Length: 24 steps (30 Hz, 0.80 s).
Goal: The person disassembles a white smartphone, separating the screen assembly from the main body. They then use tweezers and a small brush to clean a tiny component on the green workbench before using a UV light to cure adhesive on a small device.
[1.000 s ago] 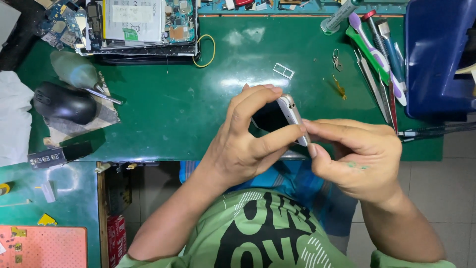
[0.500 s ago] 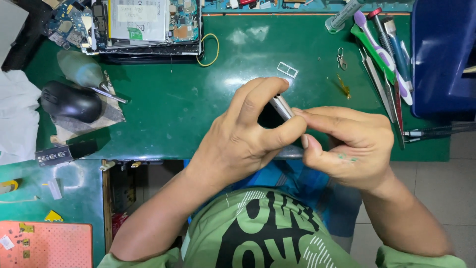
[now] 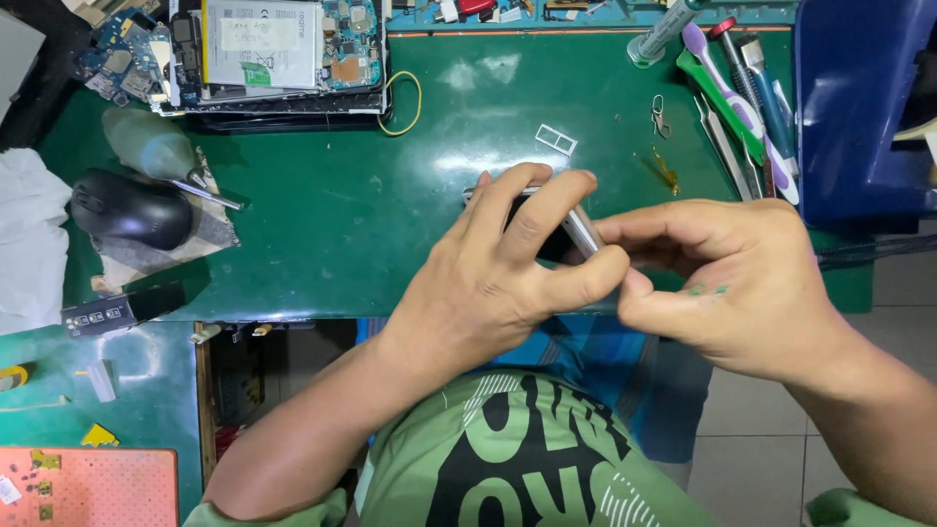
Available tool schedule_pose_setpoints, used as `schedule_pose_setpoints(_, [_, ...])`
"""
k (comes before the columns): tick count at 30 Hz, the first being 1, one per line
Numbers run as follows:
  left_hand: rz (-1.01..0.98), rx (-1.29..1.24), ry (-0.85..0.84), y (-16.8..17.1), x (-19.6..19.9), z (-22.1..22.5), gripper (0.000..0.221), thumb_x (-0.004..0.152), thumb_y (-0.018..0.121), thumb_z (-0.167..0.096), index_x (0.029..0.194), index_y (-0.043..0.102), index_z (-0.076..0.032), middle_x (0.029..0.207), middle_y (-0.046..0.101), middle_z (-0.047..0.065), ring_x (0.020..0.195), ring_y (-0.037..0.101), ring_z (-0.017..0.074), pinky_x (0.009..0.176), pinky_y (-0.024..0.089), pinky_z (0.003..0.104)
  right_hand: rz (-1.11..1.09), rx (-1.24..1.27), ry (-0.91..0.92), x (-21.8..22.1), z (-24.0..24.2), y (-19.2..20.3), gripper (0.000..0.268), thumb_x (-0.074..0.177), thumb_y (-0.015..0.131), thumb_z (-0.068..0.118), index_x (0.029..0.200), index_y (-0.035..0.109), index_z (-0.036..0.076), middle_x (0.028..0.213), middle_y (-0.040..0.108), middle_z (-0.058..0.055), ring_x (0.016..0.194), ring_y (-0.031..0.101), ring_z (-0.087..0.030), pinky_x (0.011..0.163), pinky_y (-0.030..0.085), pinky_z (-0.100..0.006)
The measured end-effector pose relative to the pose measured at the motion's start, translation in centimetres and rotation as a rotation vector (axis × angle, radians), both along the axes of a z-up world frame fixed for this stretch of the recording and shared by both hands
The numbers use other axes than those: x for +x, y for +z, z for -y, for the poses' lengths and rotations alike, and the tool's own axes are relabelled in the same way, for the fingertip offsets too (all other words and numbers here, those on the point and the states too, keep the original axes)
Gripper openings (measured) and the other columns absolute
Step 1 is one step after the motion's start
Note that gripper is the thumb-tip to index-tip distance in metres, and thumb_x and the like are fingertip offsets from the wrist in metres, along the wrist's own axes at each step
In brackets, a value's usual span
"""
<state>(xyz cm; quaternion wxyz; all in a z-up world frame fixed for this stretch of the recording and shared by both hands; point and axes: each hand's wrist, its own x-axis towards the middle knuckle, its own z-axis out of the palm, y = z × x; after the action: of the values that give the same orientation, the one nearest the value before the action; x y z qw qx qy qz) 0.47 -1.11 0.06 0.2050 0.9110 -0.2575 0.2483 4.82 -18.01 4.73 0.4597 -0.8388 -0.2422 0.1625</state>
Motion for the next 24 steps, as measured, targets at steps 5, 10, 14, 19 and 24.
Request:
schedule_pose_setpoints(5, [0.030, 0.059, 0.031, 0.5, -0.1, 0.2, 0.033, 0.083, 0.054, -0.001, 0.098, 0.041, -0.028, 0.111, 0.036, 0.007, 0.095, 0.050, 0.0294, 0.072, 0.055, 0.043, 0.251, -0.040, 0.001, -0.6, -0.2, -0.8, 0.024, 0.062, 0.058, -0.001, 0.086, 0.063, 0.000, 0.075, 0.065, -0.007, 0.054, 0.055, -0.007, 0.054, 0.048, -0.016])
schedule_pose_setpoints(10, [-0.003, -0.008, -0.008, 0.3, 0.0, -0.9, 0.030, 0.081, 0.052, 0.002, 0.095, 0.042, -0.023, 0.110, 0.038, 0.008, 0.096, 0.049, 0.0311, 0.070, 0.054, 0.038, 0.381, 0.012, 0.073, -0.7, -0.3, -1.8, 0.024, 0.068, 0.057, 0.002, 0.091, 0.062, -0.001, 0.078, 0.064, -0.010, 0.059, 0.057, -0.012, 0.054, 0.043, -0.020])
schedule_pose_setpoints(14, [-0.328, -0.300, -0.209, 0.7, 1.2, -3.2, 0.037, 0.080, 0.065, -0.005, 0.106, 0.040, -0.014, 0.122, 0.032, 0.016, 0.109, 0.045, 0.0345, 0.075, 0.048, 0.040, 0.281, 0.192, 0.087, 0.1, -1.1, -3.3, 0.023, 0.075, 0.058, 0.003, 0.097, 0.058, -0.005, 0.092, 0.063, -0.016, 0.075, 0.061, -0.017, 0.068, 0.047, -0.022])
schedule_pose_setpoints(19, [-0.410, -0.474, -0.273, 1.4, 1.8, -4.5, 0.033, 0.080, 0.058, -0.006, 0.106, 0.036, -0.009, 0.121, 0.029, 0.017, 0.101, 0.045, 0.0284, 0.088, 0.042, 0.037, 0.182, 0.330, 0.064, 0.4, -2.3, -5.2, 0.023, 0.081, 0.054, 0.006, 0.103, 0.056, -0.002, 0.099, 0.061, -0.017, 0.084, 0.061, -0.018, 0.074, 0.046, -0.023])
schedule_pose_setpoints(24, [-0.407, -0.532, -0.266, 1.4, 1.7, -4.3, 0.021, 0.087, 0.048, -0.019, 0.102, 0.039, -0.008, 0.118, 0.030, 0.017, 0.102, 0.045, 0.0298, 0.090, 0.041, 0.037, 0.275, 0.382, 0.074, 0.1, -2.7, -5.3, 0.021, 0.078, 0.055, -0.001, 0.099, 0.057, -0.004, 0.098, 0.061, -0.020, 0.088, 0.063, -0.024, 0.079, 0.050, -0.027])
